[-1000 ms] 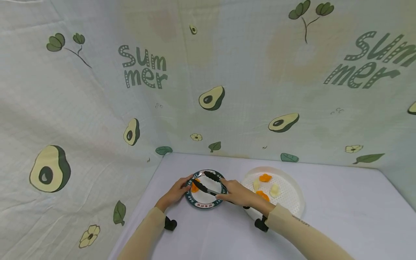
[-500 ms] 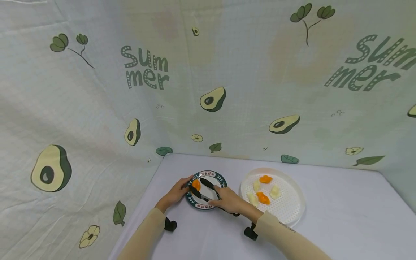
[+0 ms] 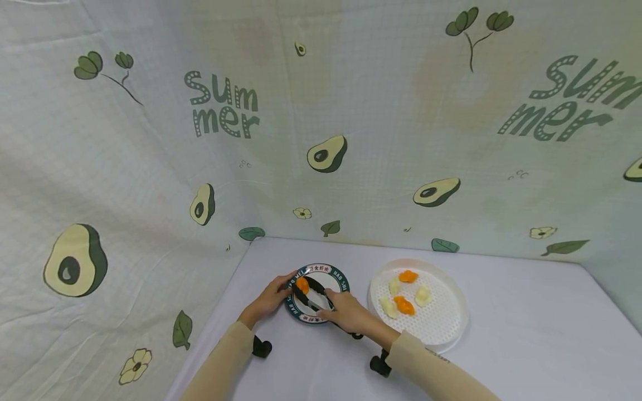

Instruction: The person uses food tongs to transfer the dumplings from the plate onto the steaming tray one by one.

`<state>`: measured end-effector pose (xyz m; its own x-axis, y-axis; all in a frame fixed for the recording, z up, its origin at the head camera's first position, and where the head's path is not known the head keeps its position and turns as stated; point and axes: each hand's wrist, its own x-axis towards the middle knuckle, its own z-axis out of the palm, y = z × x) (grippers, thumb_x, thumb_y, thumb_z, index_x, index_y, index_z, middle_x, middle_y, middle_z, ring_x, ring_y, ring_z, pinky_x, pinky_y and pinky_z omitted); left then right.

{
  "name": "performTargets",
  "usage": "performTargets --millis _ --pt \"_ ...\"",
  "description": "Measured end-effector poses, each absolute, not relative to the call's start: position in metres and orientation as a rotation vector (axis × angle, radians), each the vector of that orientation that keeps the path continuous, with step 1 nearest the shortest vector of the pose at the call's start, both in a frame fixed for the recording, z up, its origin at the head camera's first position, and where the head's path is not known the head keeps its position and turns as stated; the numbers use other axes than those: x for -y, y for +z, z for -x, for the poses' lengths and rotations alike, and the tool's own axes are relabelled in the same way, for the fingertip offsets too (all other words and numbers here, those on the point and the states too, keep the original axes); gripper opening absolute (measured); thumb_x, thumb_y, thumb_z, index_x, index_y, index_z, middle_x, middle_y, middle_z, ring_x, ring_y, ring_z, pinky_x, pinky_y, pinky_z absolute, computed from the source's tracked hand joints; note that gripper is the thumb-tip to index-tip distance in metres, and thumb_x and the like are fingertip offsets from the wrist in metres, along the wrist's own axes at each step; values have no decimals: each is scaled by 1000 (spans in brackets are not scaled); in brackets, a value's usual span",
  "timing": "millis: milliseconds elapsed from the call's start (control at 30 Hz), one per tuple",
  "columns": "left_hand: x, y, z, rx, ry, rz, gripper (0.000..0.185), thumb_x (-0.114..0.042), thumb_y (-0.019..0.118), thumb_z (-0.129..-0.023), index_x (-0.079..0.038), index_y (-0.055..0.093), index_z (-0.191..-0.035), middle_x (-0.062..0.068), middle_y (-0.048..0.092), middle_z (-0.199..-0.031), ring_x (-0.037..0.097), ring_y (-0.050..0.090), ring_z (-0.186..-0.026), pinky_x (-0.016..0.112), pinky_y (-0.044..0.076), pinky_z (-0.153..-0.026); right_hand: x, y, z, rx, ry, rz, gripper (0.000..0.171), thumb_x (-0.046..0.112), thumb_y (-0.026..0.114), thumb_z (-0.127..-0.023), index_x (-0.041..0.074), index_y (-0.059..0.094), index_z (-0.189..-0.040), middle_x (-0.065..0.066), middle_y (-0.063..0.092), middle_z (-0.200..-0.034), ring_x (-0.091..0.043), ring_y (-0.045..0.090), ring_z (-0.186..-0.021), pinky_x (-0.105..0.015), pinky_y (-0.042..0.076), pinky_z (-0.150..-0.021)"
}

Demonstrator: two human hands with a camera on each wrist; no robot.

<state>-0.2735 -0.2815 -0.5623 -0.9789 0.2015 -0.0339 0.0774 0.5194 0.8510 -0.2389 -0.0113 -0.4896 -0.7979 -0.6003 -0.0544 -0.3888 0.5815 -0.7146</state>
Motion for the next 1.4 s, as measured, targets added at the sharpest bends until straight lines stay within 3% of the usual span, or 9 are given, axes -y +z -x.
performTargets --millis 200,400,600,667,900,1067,1200,1400 --pt "280 -561 273 -2626 1454 -221 51 -8 54 -102 -16 45 -151 16 52 -136 37 45 -129 60 31 -111 13 -486 234 -2546 -1058 811 68 27 70 -94 -14 44 -141 -22 66 -108 -15 50 -67 -26 38 -52" --pt "279 -561 272 -2636 1429 -205 50 -8 54 -102 -15 45 -151 18 52 -138 38 45 -130 61 31 -111 9 -483 231 -2561 -1038 815 68 25 70 -94 -14 41 -143 -16 62 -87 -12 43 -59 -24 33 -48" --pt "279 -560 271 -2643 1422 -215 51 -7 54 -102 -11 43 -152 20 50 -139 40 43 -132 60 30 -112 2 -477 231 -2582 -1019 806 69 26 71 -94 -12 42 -144 -19 63 -102 -16 48 -65 -25 37 -49" --pt "278 -560 270 -2642 1421 -208 52 -7 55 -102 -12 43 -152 19 50 -139 39 43 -131 59 30 -112 0 -476 231 -2588 -1006 803 70 27 71 -94 -11 42 -144 -20 63 -103 -18 49 -69 -26 38 -52" --pt "276 -561 268 -2620 1435 -163 52 -8 55 -102 -16 43 -152 17 49 -142 37 43 -132 59 30 -112 -10 -467 228 -2603 -983 804 71 31 69 -95 -8 41 -146 -28 58 -131 -23 53 -88 -33 47 -66" --pt "276 -561 269 -2616 1419 -159 52 -11 54 -103 -17 42 -153 18 47 -144 40 40 -134 59 29 -113 -20 -457 222 -2653 -937 829 68 30 69 -96 -6 42 -147 -29 57 -132 -29 59 -104 -45 55 -84" --pt "278 -561 270 -2618 1423 -152 52 -11 55 -103 -18 42 -153 17 47 -144 39 39 -136 58 29 -113 -26 -451 218 -2722 -881 811 68 30 69 -95 -5 43 -147 -30 56 -132 -37 61 -113 -50 56 -88" --pt "278 -561 270 -2625 1416 -140 53 -11 55 -102 -19 43 -153 16 47 -144 39 39 -137 57 29 -114 -35 -447 215 -2783 -804 780 69 32 70 -95 -4 43 -147 -29 57 -131 -37 63 -109 -49 57 -85"
